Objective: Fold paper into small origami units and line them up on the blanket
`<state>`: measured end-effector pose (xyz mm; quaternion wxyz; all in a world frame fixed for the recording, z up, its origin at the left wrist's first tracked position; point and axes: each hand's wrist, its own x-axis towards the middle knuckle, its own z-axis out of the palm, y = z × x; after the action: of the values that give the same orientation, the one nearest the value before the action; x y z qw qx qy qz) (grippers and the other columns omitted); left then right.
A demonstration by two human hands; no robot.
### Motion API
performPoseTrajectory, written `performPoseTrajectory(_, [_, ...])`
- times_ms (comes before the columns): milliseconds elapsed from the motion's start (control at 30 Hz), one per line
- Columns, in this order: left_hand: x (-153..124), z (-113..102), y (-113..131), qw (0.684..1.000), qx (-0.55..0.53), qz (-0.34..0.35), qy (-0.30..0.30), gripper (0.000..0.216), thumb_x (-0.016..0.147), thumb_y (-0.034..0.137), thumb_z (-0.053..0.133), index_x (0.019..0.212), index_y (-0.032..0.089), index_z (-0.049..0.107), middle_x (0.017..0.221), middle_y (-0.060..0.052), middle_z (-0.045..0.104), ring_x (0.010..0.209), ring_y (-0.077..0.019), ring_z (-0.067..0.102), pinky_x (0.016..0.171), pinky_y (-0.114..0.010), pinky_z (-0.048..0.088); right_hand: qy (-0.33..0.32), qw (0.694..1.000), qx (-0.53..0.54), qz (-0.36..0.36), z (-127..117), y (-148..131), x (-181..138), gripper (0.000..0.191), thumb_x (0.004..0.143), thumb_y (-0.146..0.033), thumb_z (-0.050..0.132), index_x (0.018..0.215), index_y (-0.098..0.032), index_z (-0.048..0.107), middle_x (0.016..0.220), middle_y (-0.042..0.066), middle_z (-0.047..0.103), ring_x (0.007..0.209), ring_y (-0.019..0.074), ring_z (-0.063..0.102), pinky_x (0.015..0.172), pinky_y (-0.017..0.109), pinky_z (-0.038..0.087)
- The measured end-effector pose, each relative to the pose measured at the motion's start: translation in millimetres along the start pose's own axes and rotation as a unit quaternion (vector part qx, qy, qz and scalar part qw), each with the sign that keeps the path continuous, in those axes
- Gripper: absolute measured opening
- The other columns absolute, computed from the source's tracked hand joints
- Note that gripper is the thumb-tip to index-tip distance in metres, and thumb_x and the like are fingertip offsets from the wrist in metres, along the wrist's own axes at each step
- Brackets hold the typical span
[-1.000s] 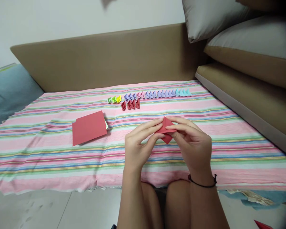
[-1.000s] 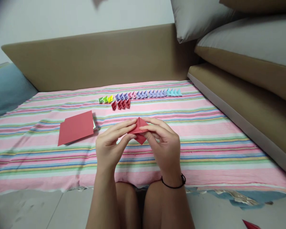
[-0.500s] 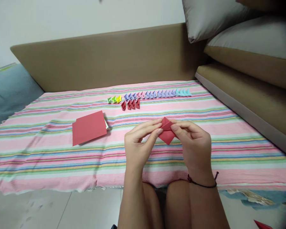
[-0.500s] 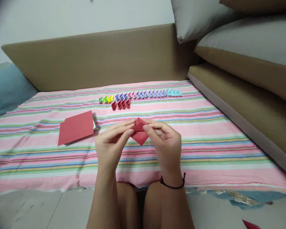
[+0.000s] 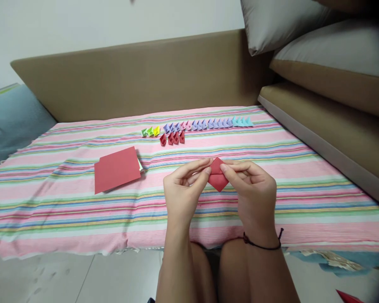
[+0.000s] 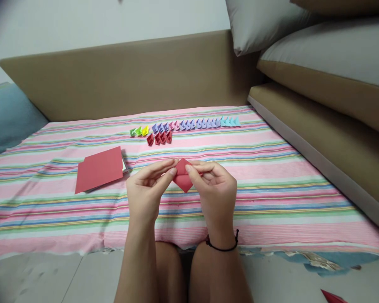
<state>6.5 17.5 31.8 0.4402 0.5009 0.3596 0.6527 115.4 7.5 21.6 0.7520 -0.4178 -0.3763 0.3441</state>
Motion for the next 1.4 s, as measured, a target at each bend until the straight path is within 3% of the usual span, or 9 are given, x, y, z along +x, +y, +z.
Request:
performPoseTrajectory(267, [-2, 11, 1, 0.998, 0.015, -0.011, 0.058, 0.014, 0.065, 0.013, 0.075, 0.079, 0.016, 0.073, 0.081, -0.004, 0.076, 0.078, -0.0185, 0.072, 0.073, -0.027, 0.061, 0.000, 1.000, -0.011, 0.011, -1, 1, -1, 0.009, 0.070, -0.016, 0.072, 0.070, -0.018, 0.063, 0.078, 0.002, 0.073, 0.075, 0.0178, 0.070, 0.072, 0.032, 0.058])
performPoseTrajectory(567, [-4, 15, 4, 0.996, 0.013, -0.025, 0.083, 0.012, 0.066, 0.011, 0.074, 0.076, 0.016, 0.073, 0.077, -0.003, 0.075, 0.073, -0.0164, 0.072, 0.069, -0.023, 0.061, 0.000, 0.999, -0.004, 0.034, -1, 2, 2, 0.020, 0.065, -0.015, 0.077, 0.080, -0.019, 0.065, 0.075, 0.000, 0.070, 0.075, 0.0136, 0.068, 0.068, 0.023, 0.056])
performPoseTrajectory(867, [-2, 6, -2, 0.997, 0.077, 0.021, 0.018, 0.013, 0.069, 0.013, 0.072, 0.081, 0.018, 0.074, 0.083, -0.003, 0.075, 0.078, -0.0159, 0.071, 0.074, -0.025, 0.059, -0.098, 0.992, -0.026, 0.070, -8, 0, 4, 0.015, 0.072, -0.025, 0.072, 0.086, -0.020, 0.071, 0.083, 0.002, 0.074, 0.078, 0.0180, 0.070, 0.069, 0.029, 0.058])
performPoseTrajectory(1133, [-1, 1, -6, 0.985, 0.150, 0.086, -0.008, 0.015, 0.074, 0.014, 0.068, 0.087, 0.021, 0.074, 0.086, -0.002, 0.074, 0.080, -0.0157, 0.069, 0.078, -0.027, 0.057, -0.118, 0.986, -0.017, 0.116, -10, 4, 6, 0.017, 0.069, -0.028, 0.074, 0.084, -0.020, 0.073, 0.084, 0.003, 0.075, 0.081, 0.0191, 0.070, 0.077, 0.034, 0.058])
performPoseTrajectory(1400, [-2, -1, -6, 0.981, 0.155, 0.113, -0.020, 0.016, 0.075, 0.014, 0.068, 0.087, 0.022, 0.073, 0.087, -0.002, 0.074, 0.081, -0.0154, 0.069, 0.078, -0.027, 0.057, -0.090, 0.989, 0.022, 0.111, -9, 2, 4, 0.023, 0.064, -0.021, 0.078, 0.086, -0.020, 0.070, 0.079, 0.001, 0.071, 0.077, 0.0148, 0.068, 0.074, 0.028, 0.057])
